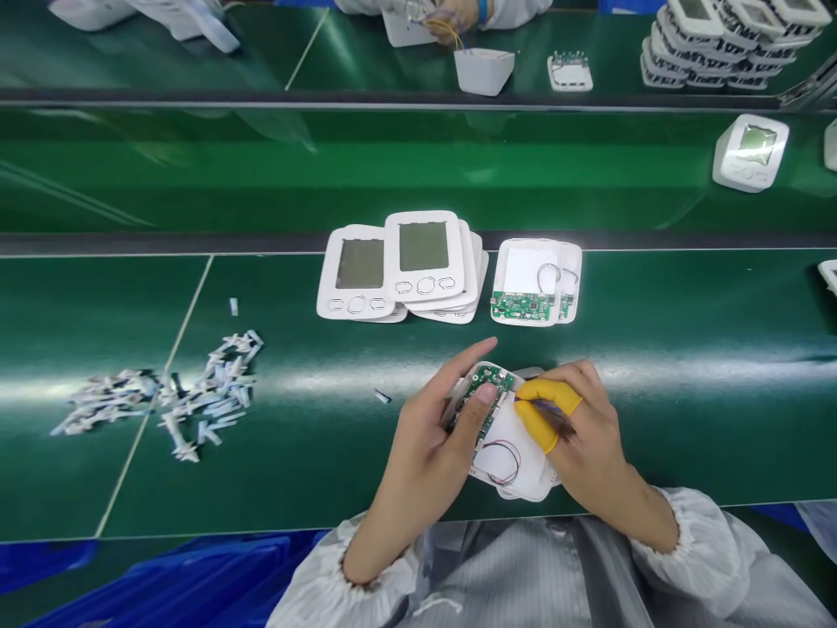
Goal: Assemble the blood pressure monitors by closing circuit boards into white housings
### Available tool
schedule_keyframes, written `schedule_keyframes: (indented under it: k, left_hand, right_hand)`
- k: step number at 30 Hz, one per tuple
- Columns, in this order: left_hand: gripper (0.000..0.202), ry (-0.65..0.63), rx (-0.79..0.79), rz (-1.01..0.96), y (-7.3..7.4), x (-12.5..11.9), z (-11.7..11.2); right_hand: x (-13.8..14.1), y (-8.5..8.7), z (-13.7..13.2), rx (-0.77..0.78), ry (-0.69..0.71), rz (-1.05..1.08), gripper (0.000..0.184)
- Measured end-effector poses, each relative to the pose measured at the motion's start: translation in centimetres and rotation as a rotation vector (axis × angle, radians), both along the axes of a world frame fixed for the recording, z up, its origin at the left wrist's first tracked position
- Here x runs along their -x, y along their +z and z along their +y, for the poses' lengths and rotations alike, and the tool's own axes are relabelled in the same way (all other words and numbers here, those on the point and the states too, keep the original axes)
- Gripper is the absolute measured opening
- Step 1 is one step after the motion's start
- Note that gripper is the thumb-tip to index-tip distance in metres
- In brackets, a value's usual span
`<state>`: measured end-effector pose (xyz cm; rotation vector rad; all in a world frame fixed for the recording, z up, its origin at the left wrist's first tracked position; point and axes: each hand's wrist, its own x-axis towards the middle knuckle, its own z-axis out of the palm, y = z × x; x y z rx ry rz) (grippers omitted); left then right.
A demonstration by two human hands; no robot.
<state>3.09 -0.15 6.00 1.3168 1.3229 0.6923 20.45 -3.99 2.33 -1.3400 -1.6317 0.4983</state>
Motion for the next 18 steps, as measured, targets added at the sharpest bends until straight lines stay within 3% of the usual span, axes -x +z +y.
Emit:
schedule_keyframes:
  k: [8, 18]
  left_hand:
    - [0.042, 0.069, -0.091, 0.128, 0.0, -0.7, -0.7]
    - [0.039, 0.097, -0.128, 0.152, 0.4, -1.4, -0.6]
  right_hand:
    - [0.4, 0.4, -0.2, 0.020, -0.031, 0.025, 0.012]
    - [0.2, 0.5, -0.1, 0.056, -0.028, 0.078, 0.012]
